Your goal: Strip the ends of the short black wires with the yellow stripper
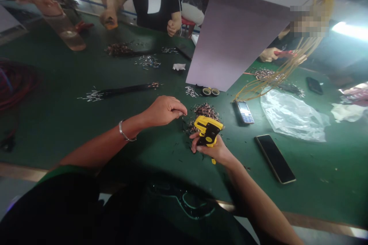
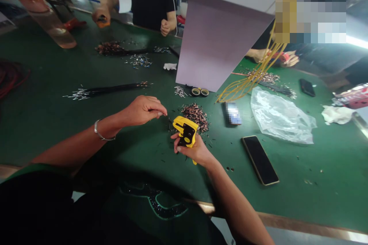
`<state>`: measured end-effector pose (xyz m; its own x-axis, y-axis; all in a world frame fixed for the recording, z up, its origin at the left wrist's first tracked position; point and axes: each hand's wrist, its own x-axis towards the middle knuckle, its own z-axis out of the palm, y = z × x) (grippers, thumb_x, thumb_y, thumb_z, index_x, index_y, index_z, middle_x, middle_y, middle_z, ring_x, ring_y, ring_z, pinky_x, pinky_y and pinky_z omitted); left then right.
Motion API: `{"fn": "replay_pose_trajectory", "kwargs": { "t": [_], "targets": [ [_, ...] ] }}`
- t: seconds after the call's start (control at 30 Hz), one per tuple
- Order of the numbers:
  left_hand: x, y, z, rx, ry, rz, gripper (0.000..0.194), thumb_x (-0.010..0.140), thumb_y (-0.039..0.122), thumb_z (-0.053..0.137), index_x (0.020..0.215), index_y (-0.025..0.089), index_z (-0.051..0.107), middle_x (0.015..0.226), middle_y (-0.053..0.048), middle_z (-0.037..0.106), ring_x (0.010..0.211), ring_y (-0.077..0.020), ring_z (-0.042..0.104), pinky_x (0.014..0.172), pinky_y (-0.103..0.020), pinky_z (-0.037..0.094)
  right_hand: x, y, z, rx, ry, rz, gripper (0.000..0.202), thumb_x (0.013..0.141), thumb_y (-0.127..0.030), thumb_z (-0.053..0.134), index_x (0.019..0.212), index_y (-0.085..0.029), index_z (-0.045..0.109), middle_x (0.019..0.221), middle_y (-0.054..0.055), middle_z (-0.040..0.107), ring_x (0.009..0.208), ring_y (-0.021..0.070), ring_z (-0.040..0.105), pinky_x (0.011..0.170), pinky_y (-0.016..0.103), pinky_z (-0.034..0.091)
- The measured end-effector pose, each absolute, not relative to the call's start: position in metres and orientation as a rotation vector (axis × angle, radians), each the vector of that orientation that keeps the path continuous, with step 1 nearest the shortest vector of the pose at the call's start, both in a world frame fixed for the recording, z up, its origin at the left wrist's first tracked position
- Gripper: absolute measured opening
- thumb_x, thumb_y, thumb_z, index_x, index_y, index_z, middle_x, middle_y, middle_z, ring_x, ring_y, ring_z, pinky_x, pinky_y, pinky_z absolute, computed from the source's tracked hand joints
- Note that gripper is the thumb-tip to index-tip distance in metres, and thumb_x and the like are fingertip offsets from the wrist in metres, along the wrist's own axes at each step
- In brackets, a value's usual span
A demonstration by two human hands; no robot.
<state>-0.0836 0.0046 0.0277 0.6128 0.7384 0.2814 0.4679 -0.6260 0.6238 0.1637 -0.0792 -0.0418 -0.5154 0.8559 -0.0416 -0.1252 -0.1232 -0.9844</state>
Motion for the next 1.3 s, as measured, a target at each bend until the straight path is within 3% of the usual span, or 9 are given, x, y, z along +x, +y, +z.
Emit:
{"fn": "replay_pose_trajectory", "kwargs": {
  "t": [0.57,1.1,1.3],
  "targets": [
    [-0.085,0.009,0.026,2.353,0.980,0.736,0.024,0.080,0.017,0.055,0.087,0.022,0.078,0.072,-0.002,0.073,0.075,-0.0155,0.064,0.072,-0.030,0.048,0.154,-0.078,-0.046,-1.042,-1.309,1.691,0.031,0.066,-0.037,0.086,0.081,-0.016,0.069,0.061,0.002,0.068,0.055,0.0180,0.064,0.059,0.036,0.054],
    [-0.084,0.011,0.023,2.363,1.035,0.735,0.026,0.080,0.020,0.052,0.087,0.022,0.077,0.071,-0.002,0.071,0.075,-0.0160,0.063,0.072,-0.031,0.046,0.146,-0.078,-0.051,-1.102,-1.265,1.617,0.032,0.062,-0.041,0.085,0.075,-0.018,0.066,0.053,0.000,0.065,0.048,0.0167,0.061,0.053,0.034,0.053],
    [-0.082,0.008,0.023,2.438,1.061,0.750,0.025,0.084,0.019,0.052,0.088,0.023,0.076,0.083,-0.002,0.075,0.080,-0.0167,0.063,0.076,-0.032,0.046,0.148,-0.078,-0.056,-1.075,-1.267,1.618,0.029,0.065,-0.037,0.084,0.077,-0.017,0.067,0.055,0.000,0.066,0.050,0.0172,0.062,0.055,0.034,0.054]
  ]
}}
